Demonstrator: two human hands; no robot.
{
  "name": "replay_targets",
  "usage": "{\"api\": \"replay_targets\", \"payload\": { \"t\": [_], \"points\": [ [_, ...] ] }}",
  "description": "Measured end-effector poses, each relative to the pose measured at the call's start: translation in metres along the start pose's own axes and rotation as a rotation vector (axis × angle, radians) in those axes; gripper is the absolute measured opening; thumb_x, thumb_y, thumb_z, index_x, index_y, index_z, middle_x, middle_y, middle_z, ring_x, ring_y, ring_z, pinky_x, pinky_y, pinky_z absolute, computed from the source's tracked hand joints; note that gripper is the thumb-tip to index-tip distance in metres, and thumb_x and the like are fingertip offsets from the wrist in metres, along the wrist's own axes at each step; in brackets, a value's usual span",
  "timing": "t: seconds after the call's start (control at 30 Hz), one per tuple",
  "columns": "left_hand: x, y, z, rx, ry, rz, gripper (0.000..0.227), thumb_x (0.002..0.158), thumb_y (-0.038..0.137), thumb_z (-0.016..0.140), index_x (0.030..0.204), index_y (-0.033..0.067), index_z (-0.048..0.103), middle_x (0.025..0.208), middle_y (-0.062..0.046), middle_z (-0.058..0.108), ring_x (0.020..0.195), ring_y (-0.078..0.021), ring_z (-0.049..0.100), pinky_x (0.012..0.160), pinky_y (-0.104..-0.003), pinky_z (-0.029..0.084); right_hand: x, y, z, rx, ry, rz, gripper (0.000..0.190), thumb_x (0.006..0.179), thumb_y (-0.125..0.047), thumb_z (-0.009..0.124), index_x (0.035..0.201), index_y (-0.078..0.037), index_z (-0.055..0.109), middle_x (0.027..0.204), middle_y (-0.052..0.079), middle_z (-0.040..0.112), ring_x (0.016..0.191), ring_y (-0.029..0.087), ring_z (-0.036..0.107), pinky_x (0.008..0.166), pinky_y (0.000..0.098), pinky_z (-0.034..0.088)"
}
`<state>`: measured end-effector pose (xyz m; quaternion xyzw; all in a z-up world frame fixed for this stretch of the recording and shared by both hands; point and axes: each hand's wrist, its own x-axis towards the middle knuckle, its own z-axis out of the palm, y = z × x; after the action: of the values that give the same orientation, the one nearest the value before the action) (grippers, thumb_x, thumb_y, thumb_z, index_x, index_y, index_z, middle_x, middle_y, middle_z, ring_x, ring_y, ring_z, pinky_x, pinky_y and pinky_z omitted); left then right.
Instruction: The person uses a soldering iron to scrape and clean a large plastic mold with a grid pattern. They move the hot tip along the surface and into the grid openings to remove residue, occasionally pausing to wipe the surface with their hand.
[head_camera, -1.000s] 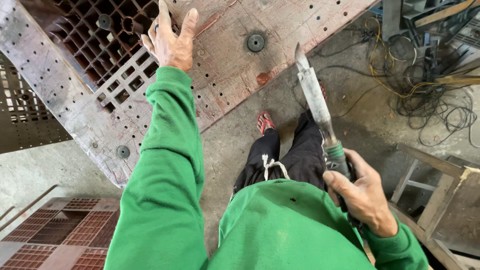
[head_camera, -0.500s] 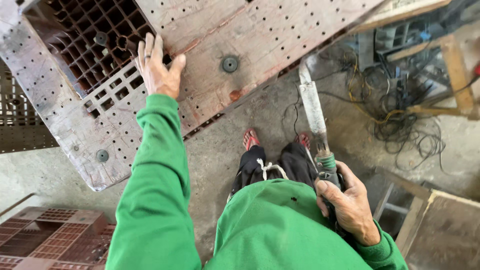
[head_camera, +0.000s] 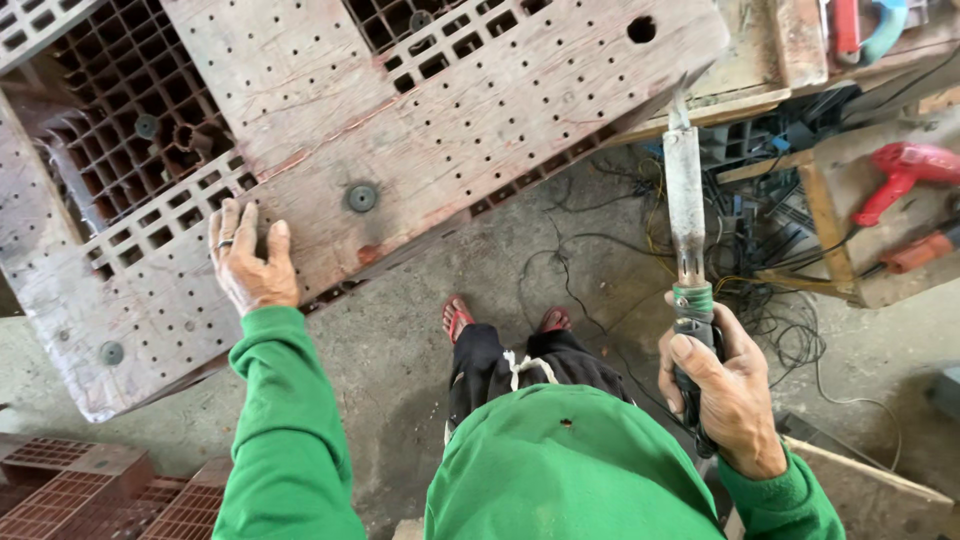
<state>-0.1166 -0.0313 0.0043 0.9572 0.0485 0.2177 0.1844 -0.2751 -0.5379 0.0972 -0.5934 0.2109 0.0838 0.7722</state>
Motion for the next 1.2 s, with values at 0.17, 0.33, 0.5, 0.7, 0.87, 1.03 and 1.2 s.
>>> {"api": "replay_targets", "payload": {
  "t": [0.17, 0.33, 0.5, 0.7, 0.87, 1.03, 1.2],
  "points": [
    [0.006, 0.011, 0.0, -0.012, 0.036, -0.036, 0.038, 0.1, 0.022, 0.076, 0.131, 0.0003, 0.074, 0.148, -0.019, 0.063, 0.142, -0.0418, 0.05, 0.121, -0.049, 0.039, 0.011, -0.012, -0.031, -0.02, 0.042, -0.016, 0.054, 0.091, -0.016, 0.069, 0.14, 0.001, 0.053, 0.078, 0.008, 0.059, 0.048, 0.014, 0.053, 0.042, 0.0248, 0.04],
    [0.015, 0.017, 0.0, 0.049, 0.035, -0.035, 0.039, 0.099, 0.021, 0.076, 0.133, 0.0001, 0.074, 0.147, -0.018, 0.066, 0.139, -0.0414, 0.051, 0.12, -0.05, 0.039, 0.026, -0.01, -0.043, 0.003, 0.098, 0.008, 0.055, 0.09, -0.017, 0.069, 0.14, 0.001, 0.053, 0.077, 0.008, 0.06, 0.048, 0.014, 0.054, 0.041, 0.0251, 0.041],
    [0.024, 0.015, 0.002, 0.044, 0.034, -0.04, 0.035, 0.1, 0.017, 0.073, 0.13, -0.0007, 0.074, 0.144, -0.019, 0.068, 0.138, -0.0388, 0.052, 0.121, -0.051, 0.04, 0.049, -0.011, -0.043, 0.056, 0.133, 0.035, 0.056, 0.09, -0.018, 0.07, 0.14, 0.001, 0.053, 0.077, 0.009, 0.06, 0.047, 0.014, 0.054, 0.041, 0.0249, 0.041],
    [0.024, 0.014, 0.007, -0.005, 0.011, -0.078, 0.035, 0.102, 0.013, 0.068, 0.133, -0.0031, 0.072, 0.142, -0.02, 0.064, 0.14, -0.0363, 0.049, 0.12, -0.046, 0.048, 0.088, -0.037, -0.04, 0.062, 0.17, 0.058, 0.055, 0.09, -0.018, 0.069, 0.139, 0.001, 0.053, 0.077, 0.009, 0.06, 0.046, 0.014, 0.054, 0.04, 0.0253, 0.041],
    [0.03, 0.031, 0.01, -0.066, 0.0, -0.263, 0.035, 0.103, 0.018, 0.069, 0.128, -0.0074, 0.069, 0.15, -0.021, 0.06, 0.146, -0.0368, 0.047, 0.117, -0.046, 0.049, 0.133, -0.065, -0.036, 0.001, 0.197, 0.025, 0.053, 0.093, -0.019, 0.067, 0.14, 0.002, 0.053, 0.077, 0.01, 0.06, 0.048, 0.013, 0.054, 0.042, 0.026, 0.043],
    [0.069, 0.094, 0.056, -0.024, 0.143, -0.118, 0.035, 0.104, 0.016, 0.074, 0.132, -0.0044, 0.066, 0.162, -0.027, 0.037, 0.153, -0.0414, 0.034, 0.128, -0.055, 0.033, 0.174, -0.084, -0.026, 0.038, 0.229, 0.006, 0.054, 0.093, -0.019, 0.069, 0.14, 0.003, 0.052, 0.078, 0.009, 0.06, 0.049, 0.014, 0.053, 0.043, 0.0258, 0.042],
    [0.095, 0.19, 0.1, -0.172, -0.066, 0.151, 0.045, 0.097, 0.023, 0.08, 0.137, 0.0048, 0.067, 0.16, -0.021, 0.041, 0.154, -0.038, 0.037, 0.134, -0.056, 0.031, 0.2, -0.099, -0.018, 0.042, 0.188, 0.005, 0.056, 0.092, -0.02, 0.07, 0.14, 0.003, 0.052, 0.08, 0.009, 0.06, 0.049, 0.014, 0.054, 0.044, 0.0253, 0.041]
  ]
}}
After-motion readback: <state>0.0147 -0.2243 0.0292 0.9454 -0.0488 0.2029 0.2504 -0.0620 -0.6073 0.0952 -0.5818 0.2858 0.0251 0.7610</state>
